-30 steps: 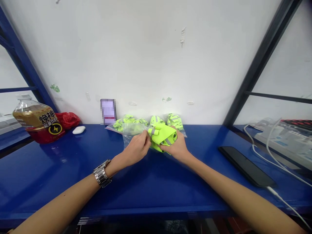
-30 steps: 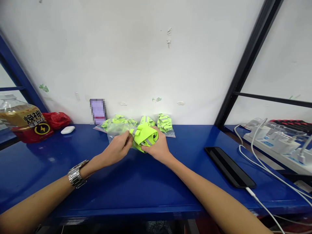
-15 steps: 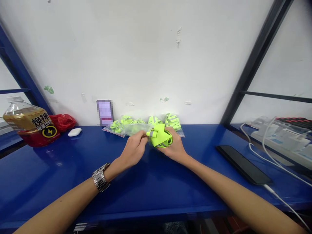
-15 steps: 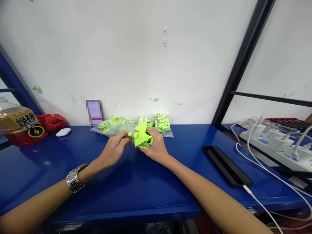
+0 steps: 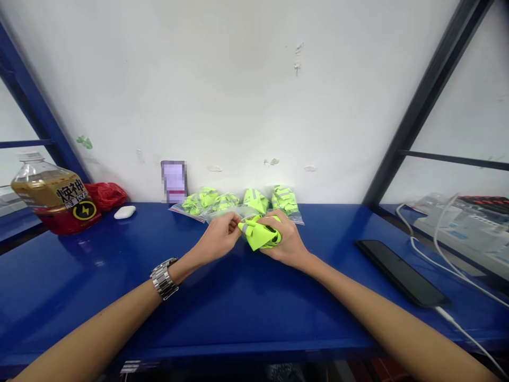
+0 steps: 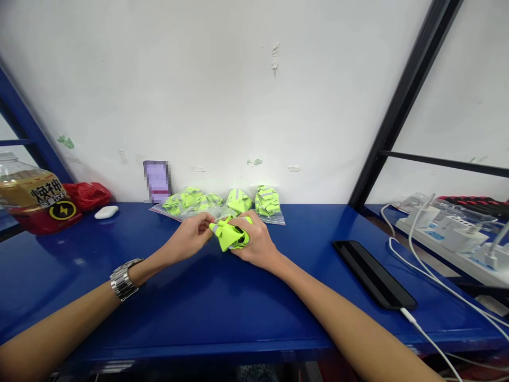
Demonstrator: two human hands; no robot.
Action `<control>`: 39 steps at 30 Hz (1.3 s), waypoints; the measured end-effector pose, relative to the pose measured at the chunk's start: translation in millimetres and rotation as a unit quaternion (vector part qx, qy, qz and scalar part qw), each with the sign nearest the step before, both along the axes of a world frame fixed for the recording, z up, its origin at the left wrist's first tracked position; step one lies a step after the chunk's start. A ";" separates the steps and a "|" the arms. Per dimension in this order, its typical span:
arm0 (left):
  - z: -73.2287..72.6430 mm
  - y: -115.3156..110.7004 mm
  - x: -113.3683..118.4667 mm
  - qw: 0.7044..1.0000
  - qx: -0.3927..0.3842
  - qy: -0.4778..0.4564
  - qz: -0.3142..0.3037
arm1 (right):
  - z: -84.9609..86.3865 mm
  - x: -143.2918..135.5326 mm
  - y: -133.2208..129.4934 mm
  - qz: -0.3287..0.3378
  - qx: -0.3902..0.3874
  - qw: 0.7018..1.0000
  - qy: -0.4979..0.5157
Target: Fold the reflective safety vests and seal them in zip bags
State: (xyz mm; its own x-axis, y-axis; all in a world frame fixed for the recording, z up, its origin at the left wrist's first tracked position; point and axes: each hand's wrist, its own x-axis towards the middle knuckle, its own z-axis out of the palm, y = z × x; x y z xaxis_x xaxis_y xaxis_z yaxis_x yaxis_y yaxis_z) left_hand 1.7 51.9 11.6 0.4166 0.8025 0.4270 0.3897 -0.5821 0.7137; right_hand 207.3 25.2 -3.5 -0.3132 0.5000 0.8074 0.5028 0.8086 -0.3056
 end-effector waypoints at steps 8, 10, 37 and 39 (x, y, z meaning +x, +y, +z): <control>13.5 -16.4 8.4 0.991 -0.018 -0.126 -0.034 | -7.2 4.5 7.7 -0.016 0.040 0.999 -0.002; 16.6 -24.5 10.6 0.994 0.013 -0.104 -0.042 | -8.0 5.2 8.1 -0.017 0.048 0.999 -0.001; 0.7 -25.7 11.6 0.998 -0.013 -0.021 -0.065 | -2.3 -8.4 -1.0 -0.067 -0.051 0.986 -0.141; -2.6 -22.9 11.6 0.998 -0.006 -0.013 -0.060 | -0.8 -9.2 -3.5 -0.059 -0.065 0.986 -0.138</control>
State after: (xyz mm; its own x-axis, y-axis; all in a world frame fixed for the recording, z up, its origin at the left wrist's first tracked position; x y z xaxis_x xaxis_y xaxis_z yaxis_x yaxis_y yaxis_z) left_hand 13.2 29.0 9.0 0.4994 0.7520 0.4302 0.2987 -0.6156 0.7293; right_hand 198.1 21.8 -4.3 -0.4462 0.6393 0.6263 0.6700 0.7026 -0.2398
